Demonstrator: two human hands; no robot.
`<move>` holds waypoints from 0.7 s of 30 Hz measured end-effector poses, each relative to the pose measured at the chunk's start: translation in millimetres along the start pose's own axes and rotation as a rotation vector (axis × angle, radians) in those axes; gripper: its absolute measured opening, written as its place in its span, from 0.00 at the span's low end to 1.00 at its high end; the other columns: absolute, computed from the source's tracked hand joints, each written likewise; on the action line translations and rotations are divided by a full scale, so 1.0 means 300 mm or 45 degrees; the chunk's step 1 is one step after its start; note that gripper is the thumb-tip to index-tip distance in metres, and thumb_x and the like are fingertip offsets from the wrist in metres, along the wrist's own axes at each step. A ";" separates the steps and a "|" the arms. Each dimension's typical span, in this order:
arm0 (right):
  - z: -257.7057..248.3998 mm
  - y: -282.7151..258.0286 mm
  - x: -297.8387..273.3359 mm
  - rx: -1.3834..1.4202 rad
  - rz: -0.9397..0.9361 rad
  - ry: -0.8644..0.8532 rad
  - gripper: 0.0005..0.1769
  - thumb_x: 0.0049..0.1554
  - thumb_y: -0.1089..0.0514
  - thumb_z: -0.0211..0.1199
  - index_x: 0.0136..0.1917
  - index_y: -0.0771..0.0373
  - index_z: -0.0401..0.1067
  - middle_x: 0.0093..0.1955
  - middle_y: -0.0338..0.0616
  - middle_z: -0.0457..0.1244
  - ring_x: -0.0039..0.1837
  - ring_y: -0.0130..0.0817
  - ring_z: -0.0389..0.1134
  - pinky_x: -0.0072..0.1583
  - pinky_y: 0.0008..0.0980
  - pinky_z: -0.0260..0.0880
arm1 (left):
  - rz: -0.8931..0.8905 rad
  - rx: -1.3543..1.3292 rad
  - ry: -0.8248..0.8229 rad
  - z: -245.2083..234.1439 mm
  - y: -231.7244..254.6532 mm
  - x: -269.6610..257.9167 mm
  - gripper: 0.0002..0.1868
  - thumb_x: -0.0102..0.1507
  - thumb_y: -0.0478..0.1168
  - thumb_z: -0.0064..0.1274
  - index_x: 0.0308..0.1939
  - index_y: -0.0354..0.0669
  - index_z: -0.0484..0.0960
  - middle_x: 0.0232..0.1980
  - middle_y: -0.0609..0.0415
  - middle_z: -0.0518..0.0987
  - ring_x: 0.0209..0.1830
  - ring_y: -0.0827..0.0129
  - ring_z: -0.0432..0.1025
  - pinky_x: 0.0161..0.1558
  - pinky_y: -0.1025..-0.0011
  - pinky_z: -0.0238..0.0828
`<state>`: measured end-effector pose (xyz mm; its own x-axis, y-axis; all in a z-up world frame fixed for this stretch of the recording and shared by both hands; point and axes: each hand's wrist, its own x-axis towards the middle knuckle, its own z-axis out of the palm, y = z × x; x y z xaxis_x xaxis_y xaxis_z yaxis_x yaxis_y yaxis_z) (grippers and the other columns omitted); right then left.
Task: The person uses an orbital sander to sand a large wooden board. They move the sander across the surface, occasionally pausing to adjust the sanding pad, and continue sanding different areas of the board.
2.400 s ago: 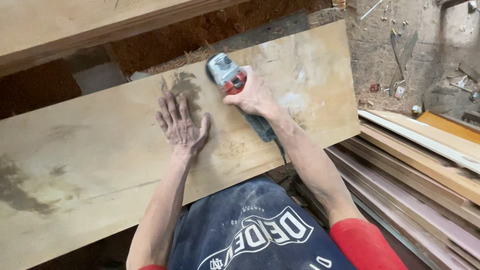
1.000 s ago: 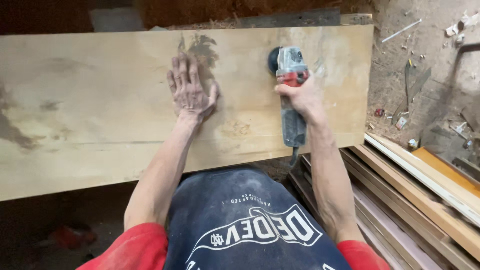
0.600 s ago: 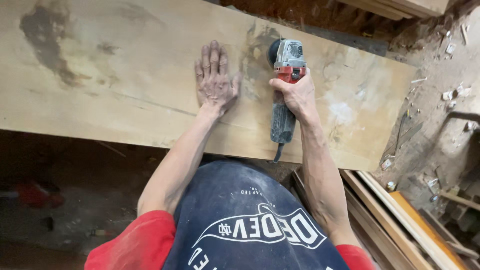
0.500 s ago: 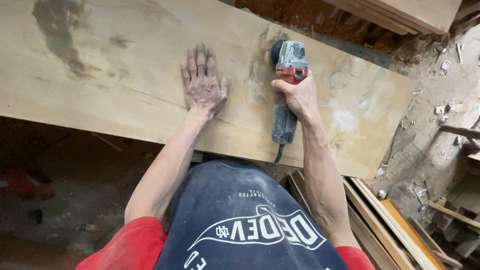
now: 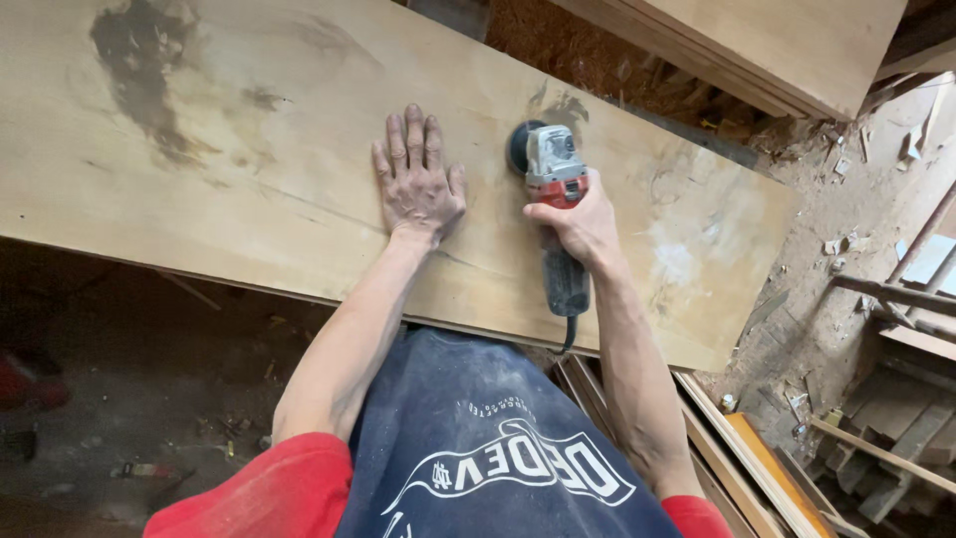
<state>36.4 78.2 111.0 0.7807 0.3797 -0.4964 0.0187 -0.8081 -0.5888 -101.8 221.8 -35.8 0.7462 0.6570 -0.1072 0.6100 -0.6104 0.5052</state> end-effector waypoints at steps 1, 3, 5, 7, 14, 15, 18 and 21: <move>0.027 0.002 0.007 -0.061 -0.088 0.024 0.38 0.41 0.51 0.80 0.60 0.64 0.67 0.51 0.44 0.69 0.49 0.30 0.71 0.51 0.33 0.73 | 0.001 -0.009 0.013 0.004 -0.001 -0.001 0.43 0.68 0.56 0.47 0.82 0.41 0.53 0.86 0.45 0.43 0.85 0.46 0.35 0.79 0.42 0.29; 0.064 -0.004 0.031 -0.140 -0.145 0.083 0.37 0.43 0.51 0.82 0.60 0.64 0.67 0.51 0.44 0.69 0.50 0.29 0.71 0.53 0.32 0.72 | -0.008 -0.019 0.028 0.007 -0.007 -0.008 0.42 0.68 0.56 0.47 0.81 0.42 0.54 0.85 0.47 0.43 0.85 0.47 0.36 0.79 0.42 0.29; 0.072 -0.016 0.071 -0.172 -0.081 0.181 0.34 0.46 0.51 0.83 0.58 0.65 0.68 0.49 0.43 0.69 0.48 0.29 0.70 0.51 0.31 0.71 | -0.014 -0.024 0.015 0.010 -0.011 0.002 0.42 0.67 0.56 0.47 0.81 0.43 0.55 0.85 0.47 0.44 0.85 0.48 0.36 0.79 0.43 0.30; 0.037 -0.028 0.110 0.089 0.009 0.129 0.27 0.46 0.55 0.78 0.55 0.65 0.71 0.47 0.42 0.69 0.44 0.28 0.70 0.47 0.31 0.73 | -0.010 -0.018 0.023 0.012 -0.016 0.006 0.42 0.68 0.56 0.47 0.81 0.43 0.55 0.86 0.47 0.44 0.85 0.48 0.37 0.79 0.43 0.30; -0.051 -0.050 0.140 0.416 0.021 0.109 0.21 0.45 0.59 0.74 0.51 0.61 0.71 0.43 0.36 0.67 0.41 0.25 0.68 0.44 0.30 0.72 | -0.014 0.033 0.010 0.005 0.005 -0.007 0.44 0.66 0.56 0.49 0.81 0.42 0.54 0.85 0.45 0.44 0.85 0.47 0.37 0.79 0.42 0.31; -0.034 -0.065 0.154 0.379 0.025 0.076 0.22 0.45 0.57 0.74 0.52 0.60 0.71 0.44 0.36 0.67 0.41 0.25 0.68 0.45 0.30 0.73 | -0.021 0.035 0.005 0.004 0.004 0.005 0.44 0.66 0.56 0.49 0.81 0.42 0.54 0.85 0.45 0.44 0.84 0.46 0.37 0.78 0.42 0.32; 0.026 -0.098 0.169 0.277 0.028 0.006 0.25 0.46 0.53 0.74 0.54 0.61 0.71 0.47 0.39 0.69 0.44 0.26 0.70 0.48 0.31 0.75 | -0.007 0.035 0.032 0.002 0.005 -0.019 0.45 0.66 0.57 0.50 0.82 0.42 0.53 0.85 0.46 0.44 0.85 0.47 0.38 0.79 0.42 0.33; 0.095 -0.149 0.205 0.118 -0.047 0.047 0.33 0.44 0.48 0.77 0.57 0.66 0.71 0.49 0.45 0.69 0.47 0.31 0.71 0.51 0.33 0.74 | -0.006 0.021 0.055 -0.010 -0.008 -0.007 0.46 0.65 0.58 0.52 0.81 0.44 0.55 0.85 0.48 0.46 0.85 0.49 0.39 0.78 0.42 0.34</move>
<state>65.9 150.5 88.7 0.8031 0.3904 -0.4502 -0.0084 -0.7480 -0.6636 -105.5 223.2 -34.1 0.7316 0.6779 -0.0725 0.6178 -0.6143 0.4909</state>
